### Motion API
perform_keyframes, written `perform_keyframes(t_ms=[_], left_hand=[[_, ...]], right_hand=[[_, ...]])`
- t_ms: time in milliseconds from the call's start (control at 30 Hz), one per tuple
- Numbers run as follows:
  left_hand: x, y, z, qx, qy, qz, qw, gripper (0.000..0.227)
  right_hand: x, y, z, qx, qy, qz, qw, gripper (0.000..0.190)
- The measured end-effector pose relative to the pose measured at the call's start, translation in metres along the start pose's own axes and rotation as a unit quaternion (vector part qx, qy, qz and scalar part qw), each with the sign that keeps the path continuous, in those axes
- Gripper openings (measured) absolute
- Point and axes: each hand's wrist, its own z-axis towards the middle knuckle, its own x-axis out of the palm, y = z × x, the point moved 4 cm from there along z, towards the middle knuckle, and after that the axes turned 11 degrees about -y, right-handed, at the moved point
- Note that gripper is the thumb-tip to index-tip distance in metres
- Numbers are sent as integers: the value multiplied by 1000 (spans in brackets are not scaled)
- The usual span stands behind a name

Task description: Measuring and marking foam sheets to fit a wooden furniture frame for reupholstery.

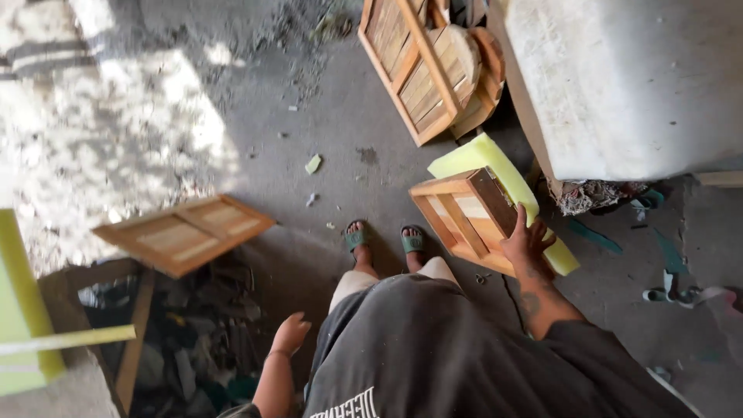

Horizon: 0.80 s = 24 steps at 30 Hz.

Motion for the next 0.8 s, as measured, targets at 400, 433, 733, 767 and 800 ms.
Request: perform_keyframes(t_ms=[400,433,733,767,800], left_hand=[[-53,-94,-23,-393,-26,-282,875,59],[-44,-87,-39,-423,-27,-278,862,60],[18,-104,-211,-644,-36,-336,687,59],[23,-109,-219,-650,-44,-345,676,59],[29,-114,-228,-666,-41,-359,653,58]], right_hand=[[43,-39,37,150,170,13,974,57],[39,-34,37,146,192,2,970,59],[39,1,77,249,308,-105,912,62],[34,20,81,233,307,-103,917,62],[29,37,84,275,294,-98,910,64]])
